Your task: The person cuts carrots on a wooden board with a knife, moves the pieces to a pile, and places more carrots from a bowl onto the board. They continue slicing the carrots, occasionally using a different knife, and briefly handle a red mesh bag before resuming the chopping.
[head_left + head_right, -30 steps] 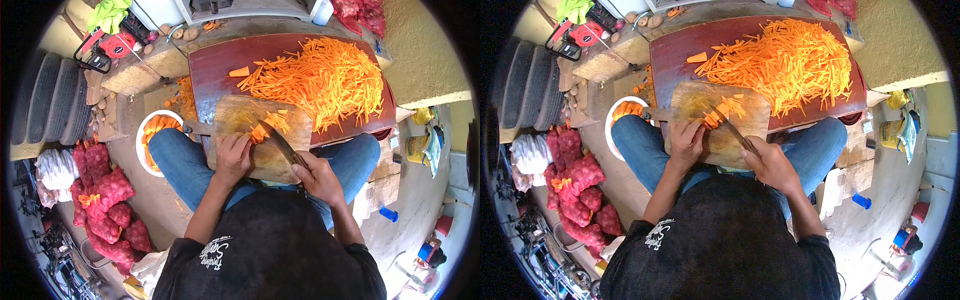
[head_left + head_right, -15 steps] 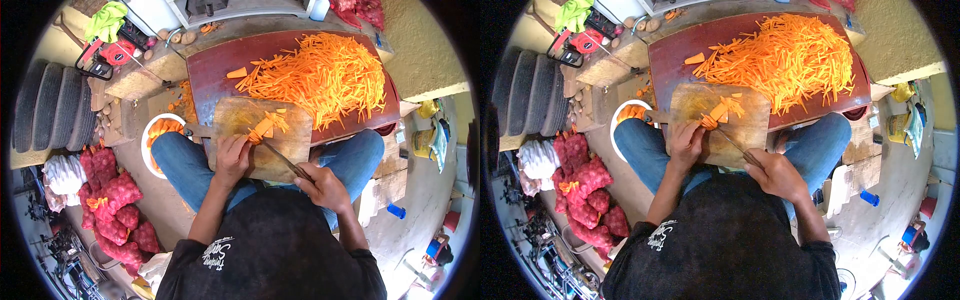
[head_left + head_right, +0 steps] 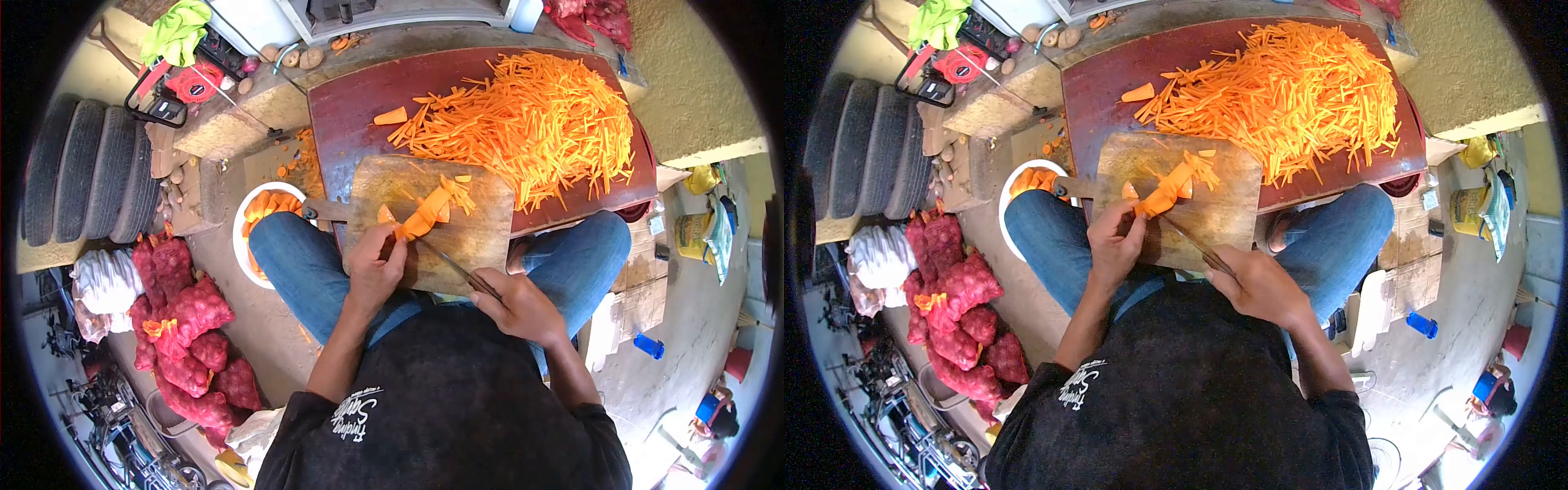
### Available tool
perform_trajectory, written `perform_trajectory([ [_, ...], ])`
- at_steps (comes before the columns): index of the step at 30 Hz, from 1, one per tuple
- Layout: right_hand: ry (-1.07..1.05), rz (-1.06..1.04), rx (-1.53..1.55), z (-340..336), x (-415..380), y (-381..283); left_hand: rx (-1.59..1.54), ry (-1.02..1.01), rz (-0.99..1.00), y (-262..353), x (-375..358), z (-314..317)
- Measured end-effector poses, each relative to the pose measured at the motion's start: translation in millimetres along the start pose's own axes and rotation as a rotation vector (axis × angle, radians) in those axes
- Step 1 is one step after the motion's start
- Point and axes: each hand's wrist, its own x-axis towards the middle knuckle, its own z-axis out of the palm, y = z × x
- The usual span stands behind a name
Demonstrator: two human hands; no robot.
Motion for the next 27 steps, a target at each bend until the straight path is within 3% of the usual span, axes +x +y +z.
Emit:
perform_trajectory([
  [6, 0.155, 0.034, 0.013, 6.6, 6.2, -2.2, 0.071, -0.097, 0.133, 2.6, 4.7, -7.8],
  [8, 0.16, 0.049, 0.023, -0.3, 3.0, -8.1, 0.089, -0.095, 0.147, 4.8, 5.7, -7.8],
  [11, -0.007, 0.009, -0.09, -11.4, -5.4, -8.8, 0.101, -0.103, 0.079, 2.5, 4.0, -5.2],
  [14, -0.021, 0.016, -0.151, -7.2, -8.9, -5.9, 0.118, -0.076, 0.164, 4.6, 6.1, -3.4],
  [20, 0.113, 0.042, -0.088, 4.8, 8.4, -4.4, 0.172, -0.099, 0.212, 1.6, 2.8, -3.3],
  [23, 0.133, 0.021, -0.037, 5.5, 12.5, -4.6, 0.163, -0.106, 0.141, 7.3, 1.9, -3.3],
  [27, 0.082, -0.029, -0.025, 4.6, 11.4, -4.2, 0.17, -0.064, 0.218, 5.5, 4.7, 0.2],
])
